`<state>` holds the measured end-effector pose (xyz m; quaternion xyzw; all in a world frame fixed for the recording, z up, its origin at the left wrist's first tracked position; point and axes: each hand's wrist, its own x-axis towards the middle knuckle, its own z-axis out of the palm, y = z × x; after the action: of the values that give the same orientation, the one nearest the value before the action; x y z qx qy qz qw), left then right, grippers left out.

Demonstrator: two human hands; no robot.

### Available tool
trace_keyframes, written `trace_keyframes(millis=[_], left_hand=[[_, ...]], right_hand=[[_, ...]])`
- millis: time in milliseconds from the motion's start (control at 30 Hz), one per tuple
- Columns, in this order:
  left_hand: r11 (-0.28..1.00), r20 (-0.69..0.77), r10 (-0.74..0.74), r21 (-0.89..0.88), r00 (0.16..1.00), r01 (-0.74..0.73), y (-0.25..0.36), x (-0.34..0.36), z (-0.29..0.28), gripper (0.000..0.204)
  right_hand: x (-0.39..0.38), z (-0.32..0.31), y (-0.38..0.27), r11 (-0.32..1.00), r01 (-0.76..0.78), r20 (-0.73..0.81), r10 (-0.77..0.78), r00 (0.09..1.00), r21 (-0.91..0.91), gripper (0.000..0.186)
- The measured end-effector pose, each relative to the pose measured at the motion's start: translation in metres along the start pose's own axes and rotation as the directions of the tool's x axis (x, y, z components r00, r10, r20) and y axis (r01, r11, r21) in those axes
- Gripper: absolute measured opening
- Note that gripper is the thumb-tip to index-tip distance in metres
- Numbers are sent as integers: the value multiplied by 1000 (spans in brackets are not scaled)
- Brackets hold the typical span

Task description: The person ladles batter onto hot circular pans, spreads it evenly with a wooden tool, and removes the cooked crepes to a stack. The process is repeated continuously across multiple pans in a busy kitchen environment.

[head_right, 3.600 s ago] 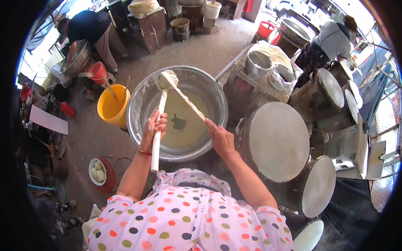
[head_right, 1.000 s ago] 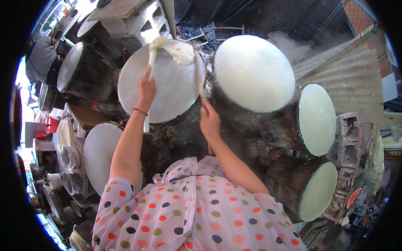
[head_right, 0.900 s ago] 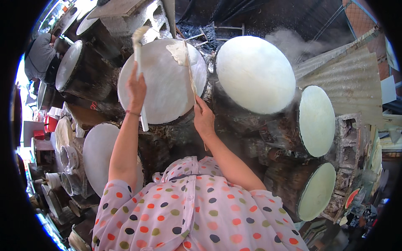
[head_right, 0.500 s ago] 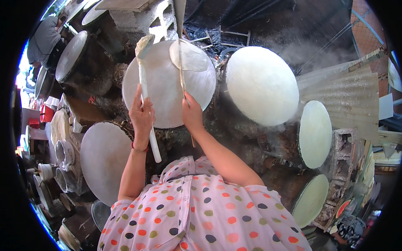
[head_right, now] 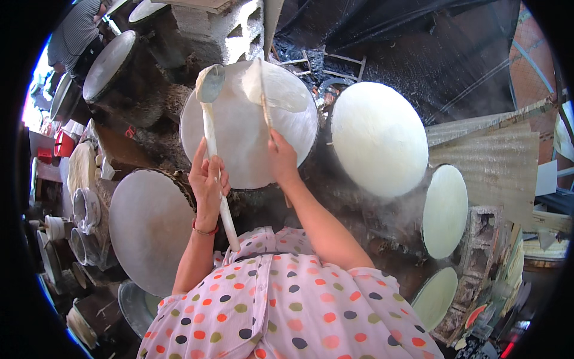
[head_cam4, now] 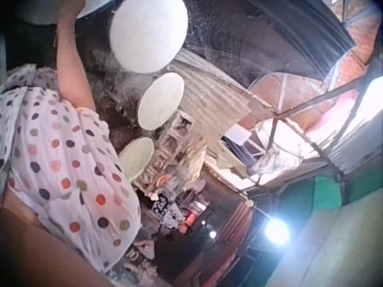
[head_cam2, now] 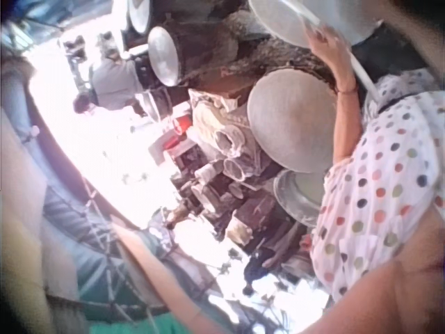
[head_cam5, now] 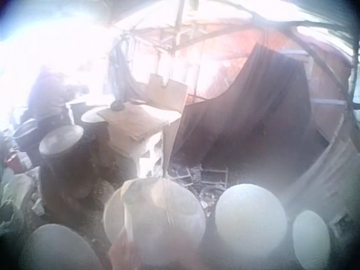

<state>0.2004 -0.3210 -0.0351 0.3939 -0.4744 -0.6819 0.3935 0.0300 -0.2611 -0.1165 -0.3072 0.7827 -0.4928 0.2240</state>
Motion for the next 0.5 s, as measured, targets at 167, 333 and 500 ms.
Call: trace_keyframes(millis=[167,333,500], left_hand=[[992,-14,5,-122,1000,-7,-2,-2,-6,52],[966,-80,-72,-254,994,50,4,-13,-20,49],[929,-90,-81,-366,993,43,7,-15,-25,48]], right_hand=[[1,23,-30,980,162,120,-148,982,-119,36],[1,-56,-27,916,134,-4,-146,989,-378,32],[42,-42,2,968,94,33,-89,995,-232,33]])
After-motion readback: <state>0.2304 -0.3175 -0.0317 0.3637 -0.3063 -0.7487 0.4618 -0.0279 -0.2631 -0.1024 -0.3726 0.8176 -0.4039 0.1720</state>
